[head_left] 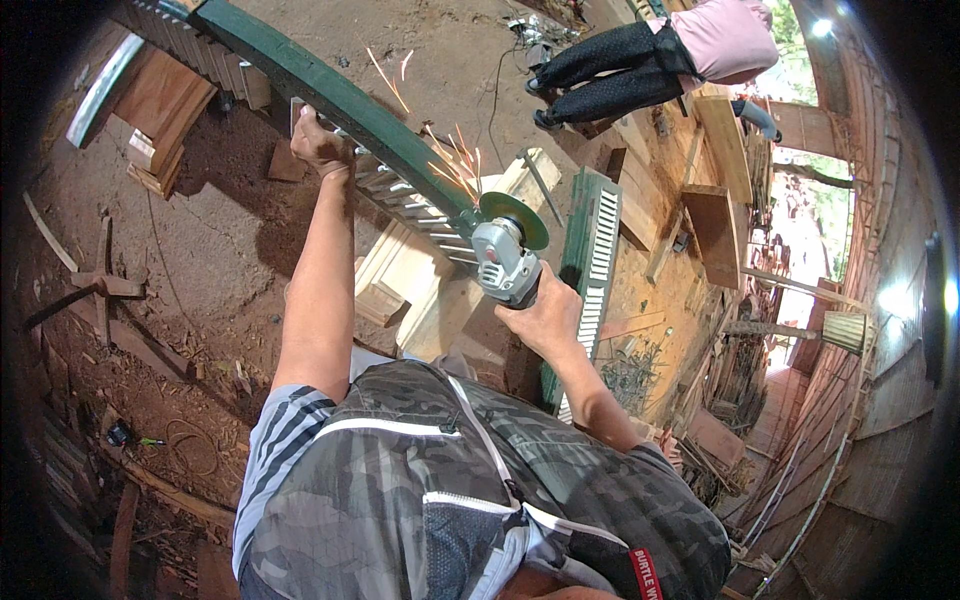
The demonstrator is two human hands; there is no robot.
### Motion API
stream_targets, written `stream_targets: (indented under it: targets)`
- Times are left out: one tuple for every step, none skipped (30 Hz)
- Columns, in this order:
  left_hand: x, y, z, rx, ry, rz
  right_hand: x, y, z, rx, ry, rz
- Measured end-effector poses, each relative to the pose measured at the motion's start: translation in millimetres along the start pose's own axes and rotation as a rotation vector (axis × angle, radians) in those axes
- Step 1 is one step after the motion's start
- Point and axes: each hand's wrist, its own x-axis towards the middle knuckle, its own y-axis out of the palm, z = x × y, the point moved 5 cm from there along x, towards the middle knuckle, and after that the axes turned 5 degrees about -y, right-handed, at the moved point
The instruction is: The person uses an angle grinder to cut a green wooden frame, then flips it over and uses a hammer to tap and align the slats. The person handles the frame and tools directly without visible fasteners.
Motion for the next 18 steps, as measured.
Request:
stream_targets:
  targets:
    - [-0.9,0.3,-0.8,-0.019,-0.048,0.006,-0.1,1.0,-1.2,-0.003,-0.001,0.001]
    - [-2.2,0.5,-3.7,-0.016,-0.053,0.003,-0.1,1.8,-2.1,-0.005,-0.002,0.001]
    - [-3.6,1.0,-6.6,-0.013,-0.059,0.001,-0.2,2.1,-2.8,-0.008,-0.001,0.001]
    - [-3.2,0.0,-7.2,-0.011,-0.065,-0.006,0.1,1.5,-1.8,-0.013,-0.003,0.002]
    - [-1.3,-0.3,-1.4,-0.021,-0.08,-0.011,0.4,0.9,-1.0,-0.017,-0.006,0.003]
    - [1.6,0.1,7.0,-0.031,-0.094,-0.016,0.7,0.5,-0.2,-0.013,-0.015,-0.003]
    - [2.4,0.7,9.8,-0.041,-0.109,-0.018,0.7,0.6,-0.6,-0.007,-0.022,-0.01]
    - [2.5,0.9,11.5,-0.053,-0.102,-0.015,0.8,0.6,-0.7,-0.001,-0.028,-0.017]
    - [2.7,1.1,13.1,-0.066,-0.095,-0.012,0.9,0.7,-0.7,0.004,-0.027,-0.017]
    - [1.9,1.7,12.4,-0.079,-0.09,-0.009,0.7,0.9,-1.0,0.009,-0.024,-0.018]
    - [1.3,2.0,12.1,-0.059,-0.091,-0.012,0.6,1.2,-1.3,0.014,-0.022,-0.019]
    - [1.1,2.1,11.7,-0.039,-0.093,-0.016,0.5,1.4,-1.7,0.009,-0.019,-0.019]
    - [1.8,1.1,12.7,-0.019,-0.093,-0.023,1.0,1.6,-1.6,0.004,-0.019,-0.019]
    - [2.9,0.7,12.8,-0.026,-0.053,-0.033,1.3,1.8,-1.4,-0.001,-0.02,-0.019]
    - [4.6,0.7,12.1,-0.032,-0.013,-0.044,1.6,2.2,-1.4,-0.015,-0.018,-0.016]
    - [3.9,1.7,8.7,-0.04,0.024,-0.05,1.4,2.6,-2.2,-0.03,-0.012,-0.015]
    - [2.6,2.0,8.7,-0.036,-0.006,-0.04,1.1,3.0,-3.1,-0.045,-0.007,-0.014]
    - [1.0,1.3,8.8,-0.032,-0.035,-0.03,0.7,3.6,-3.9,-0.048,-0.007,-0.013]
